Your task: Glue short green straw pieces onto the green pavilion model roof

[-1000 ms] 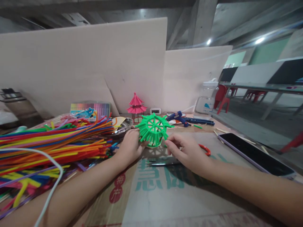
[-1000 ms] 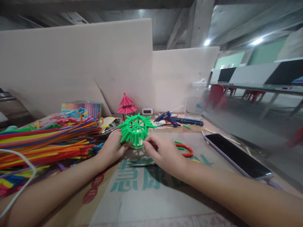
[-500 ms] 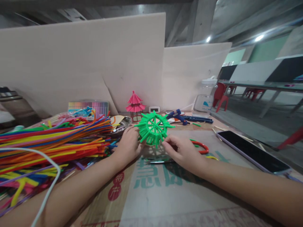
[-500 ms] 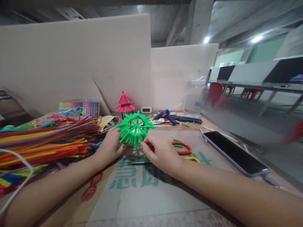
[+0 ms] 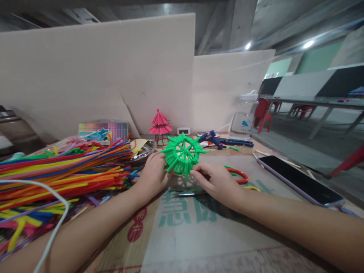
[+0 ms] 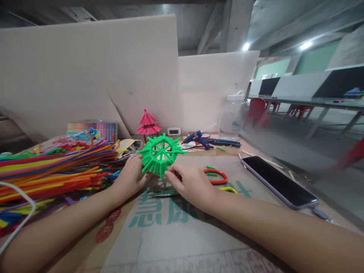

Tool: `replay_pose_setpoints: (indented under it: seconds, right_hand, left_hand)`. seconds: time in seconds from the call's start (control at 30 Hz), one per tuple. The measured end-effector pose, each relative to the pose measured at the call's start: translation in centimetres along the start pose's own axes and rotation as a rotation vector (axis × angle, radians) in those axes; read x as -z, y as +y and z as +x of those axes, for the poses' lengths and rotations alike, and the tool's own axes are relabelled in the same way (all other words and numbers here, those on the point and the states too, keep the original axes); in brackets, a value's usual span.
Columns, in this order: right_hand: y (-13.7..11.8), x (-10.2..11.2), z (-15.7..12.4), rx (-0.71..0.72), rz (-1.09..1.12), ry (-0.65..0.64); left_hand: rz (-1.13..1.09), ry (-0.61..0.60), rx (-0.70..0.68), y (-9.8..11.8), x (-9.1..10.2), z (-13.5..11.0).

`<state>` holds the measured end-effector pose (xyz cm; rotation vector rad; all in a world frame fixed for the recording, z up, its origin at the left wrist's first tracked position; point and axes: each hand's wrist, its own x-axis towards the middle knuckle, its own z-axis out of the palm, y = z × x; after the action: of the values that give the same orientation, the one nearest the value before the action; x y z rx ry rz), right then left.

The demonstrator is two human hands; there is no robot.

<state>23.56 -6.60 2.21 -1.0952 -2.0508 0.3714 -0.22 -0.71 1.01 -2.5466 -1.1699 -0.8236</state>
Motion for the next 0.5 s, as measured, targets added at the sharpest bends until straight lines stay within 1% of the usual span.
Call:
replay_pose_setpoints:
  seconds: [0.07,0.13,0.2,0.27,0.33,0.4,0.5]
  right_hand:
    - [0.2,0.1,-0.2,0.020,0.018,0.028]
    - [0.6,0.4,-0.3,0.092,0.017,0.085]
    - [1.0,0.8,-0.3,0.223,-0.043,0.158]
    - [1.4,1.1,-0.1,0.372,-0.149,0.220]
    - [1.7,1.3,0.2,0.472,-0.253,0.265]
    - [1.9,1.3,0.4,0.514,-0.328,0.290]
    - [2.0,1.0,0.5,0.537,-0.398,0.290]
  left_hand:
    - [0.003,-0.010,0.006,-0.1,0.0,0.0]
    - [0.010,-0.021,-0.003,-0.1,0.0,0.0]
    - [0.009,-0.025,-0.020,-0.1,0.1,0.1]
    - [0.001,-0.013,-0.034,-0.1,0.1,0.1]
    - [0.002,0.009,-0.041,0.0,0.0,0.1]
    - [0.013,0.021,-0.046,0.0,0.0,0.1]
    - [0.028,0.013,-0.045,0.1,-0.1,0.0]
